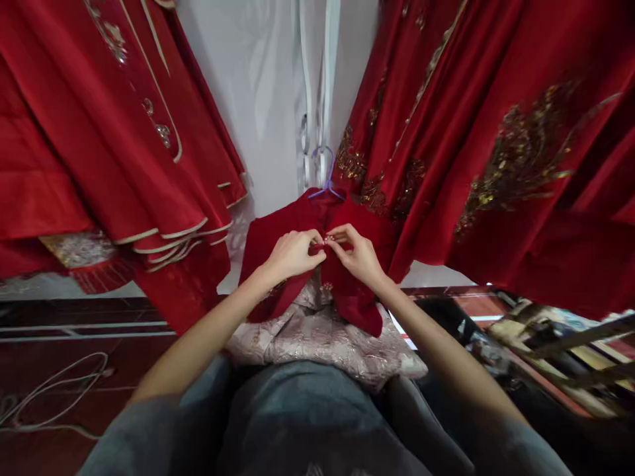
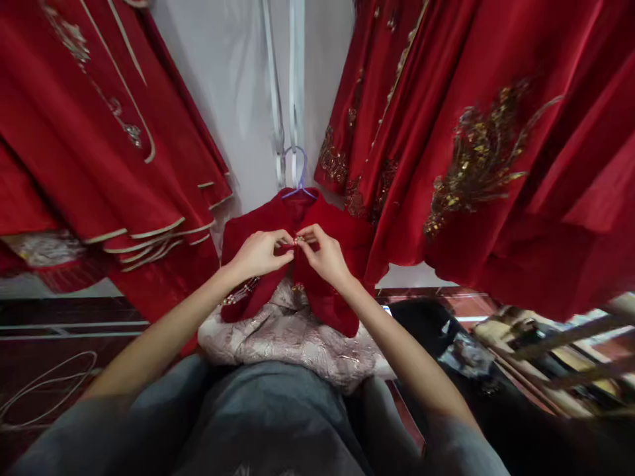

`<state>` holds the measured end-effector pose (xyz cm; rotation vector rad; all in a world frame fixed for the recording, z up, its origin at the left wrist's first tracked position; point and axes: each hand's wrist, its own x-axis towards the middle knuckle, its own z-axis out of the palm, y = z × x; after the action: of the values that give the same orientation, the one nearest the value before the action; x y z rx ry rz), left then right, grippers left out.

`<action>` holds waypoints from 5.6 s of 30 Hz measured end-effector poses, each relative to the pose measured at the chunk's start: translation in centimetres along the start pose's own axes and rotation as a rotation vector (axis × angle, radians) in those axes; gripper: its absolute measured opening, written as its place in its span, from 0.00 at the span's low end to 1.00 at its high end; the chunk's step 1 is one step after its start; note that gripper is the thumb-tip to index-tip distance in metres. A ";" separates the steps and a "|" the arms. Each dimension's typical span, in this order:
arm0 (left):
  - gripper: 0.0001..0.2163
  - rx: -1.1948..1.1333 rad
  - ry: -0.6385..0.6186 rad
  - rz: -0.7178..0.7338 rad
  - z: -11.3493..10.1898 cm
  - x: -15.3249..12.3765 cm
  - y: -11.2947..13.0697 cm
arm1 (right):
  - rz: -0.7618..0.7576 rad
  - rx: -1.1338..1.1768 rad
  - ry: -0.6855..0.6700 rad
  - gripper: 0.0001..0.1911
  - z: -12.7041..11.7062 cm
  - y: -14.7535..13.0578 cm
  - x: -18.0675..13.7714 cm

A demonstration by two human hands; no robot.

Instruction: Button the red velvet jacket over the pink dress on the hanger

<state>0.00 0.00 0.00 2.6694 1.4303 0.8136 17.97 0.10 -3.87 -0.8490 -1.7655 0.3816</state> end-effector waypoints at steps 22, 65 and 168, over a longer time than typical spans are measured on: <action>0.07 -0.030 0.040 0.016 0.2 1.2 1.0 | 0.259 0.294 -0.064 0.19 -1.8 1.0 1.3; 0.10 -0.146 0.052 -0.433 2.8 -5.6 -4.2 | 0.360 -0.031 -0.264 0.06 -0.1 -1.6 -3.7; 0.10 -0.625 -0.736 -0.392 2.7 -6.3 -8.1 | 0.564 0.361 -0.615 0.09 6.0 2.5 -5.4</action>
<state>-7.94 0.40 -7.04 1.8251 1.1698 0.1507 14.16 -1.06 -11.35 -1.0198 -1.8817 1.4122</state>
